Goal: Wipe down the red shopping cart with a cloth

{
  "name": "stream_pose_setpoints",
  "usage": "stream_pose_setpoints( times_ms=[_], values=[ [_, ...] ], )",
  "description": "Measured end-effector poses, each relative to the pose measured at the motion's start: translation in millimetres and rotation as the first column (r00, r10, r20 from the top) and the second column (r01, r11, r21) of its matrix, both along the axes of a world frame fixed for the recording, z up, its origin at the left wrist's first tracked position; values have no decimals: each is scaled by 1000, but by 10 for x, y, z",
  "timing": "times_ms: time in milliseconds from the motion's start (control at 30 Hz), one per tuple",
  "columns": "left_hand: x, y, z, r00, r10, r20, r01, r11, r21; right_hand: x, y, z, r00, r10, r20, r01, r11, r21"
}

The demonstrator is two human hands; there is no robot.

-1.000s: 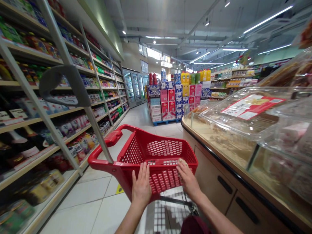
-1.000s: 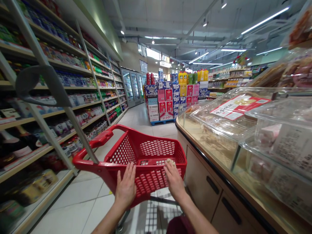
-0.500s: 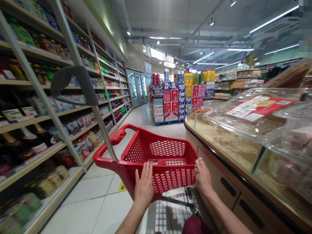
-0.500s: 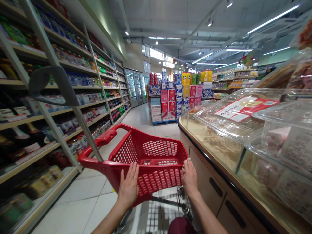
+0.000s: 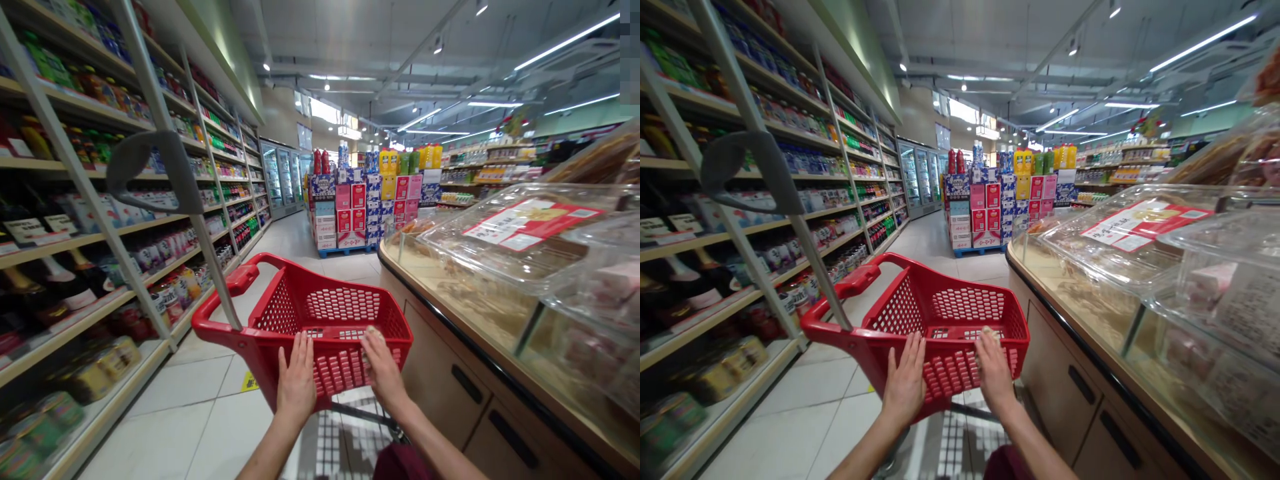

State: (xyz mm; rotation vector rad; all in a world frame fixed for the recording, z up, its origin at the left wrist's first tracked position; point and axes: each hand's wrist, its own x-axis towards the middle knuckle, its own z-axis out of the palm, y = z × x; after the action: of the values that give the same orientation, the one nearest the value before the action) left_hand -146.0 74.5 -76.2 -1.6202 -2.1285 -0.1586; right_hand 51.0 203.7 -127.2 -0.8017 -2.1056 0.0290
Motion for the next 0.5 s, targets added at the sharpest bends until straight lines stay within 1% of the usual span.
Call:
stream_pose_setpoints(
  times_ms=[33, 67, 100, 133, 167, 200, 233, 267, 333, 367, 400, 433, 500],
  values=[
    [-3, -4, -1, 1000, 0, -3, 0, 1000, 3, -20, -27, 11, 998, 61, 28, -62, 998, 21],
    [-7, -8, -3, 1000, -6, -8, 6, 1000, 4, -21, -38, 19, 997, 72, 39, -73, 997, 30],
    [-11, -14, -5, 1000, -14, -15, 15, 1000, 3, -8, -32, 23, 999, 26, 26, -27, 999, 26],
    [-13, -19, -7, 1000, -24, -20, 24, 1000, 1, 12, -19, 22, 998, -61, -7, 61, 998, 10],
    [-13, -23, -9, 999, -29, -22, 29, 1000, -2, 28, -5, 16, 987, -155, -42, 155, 988, -14],
    [-9, -25, -10, 999, -30, -21, 30, 1000, -5, 32, 0, 7, 973, -221, -65, 219, 975, -33],
    [-3, -26, -11, 999, -28, -15, 28, 1000, -6, 19, -8, -2, 968, -240, -71, 238, 971, -35],
    [3, -26, -11, 1000, -23, -7, 23, 1000, -7, -7, -29, -10, 977, -203, -61, 202, 979, -17],
    [11, -26, -7, 1000, -14, 6, 14, 1000, -6, -67, -80, -15, 999, -34, -3, 34, 998, 49],
    [11, -28, -4, 1000, -16, 9, 16, 1000, -5, -81, -92, -12, 999, 31, 24, -33, 997, 69],
    [10, -31, -1, 1000, -21, 9, 21, 1000, -6, -76, -88, -6, 998, 53, 37, -56, 996, 74],
    [7, -34, 1, 1000, -26, 7, 26, 1000, -7, -52, -68, 0, 999, 22, 30, -24, 998, 61],
    [6, -39, 2, 999, -35, 6, 35, 999, -13, 20, -6, 12, 988, -151, -16, 151, 989, -7]
  ],
)
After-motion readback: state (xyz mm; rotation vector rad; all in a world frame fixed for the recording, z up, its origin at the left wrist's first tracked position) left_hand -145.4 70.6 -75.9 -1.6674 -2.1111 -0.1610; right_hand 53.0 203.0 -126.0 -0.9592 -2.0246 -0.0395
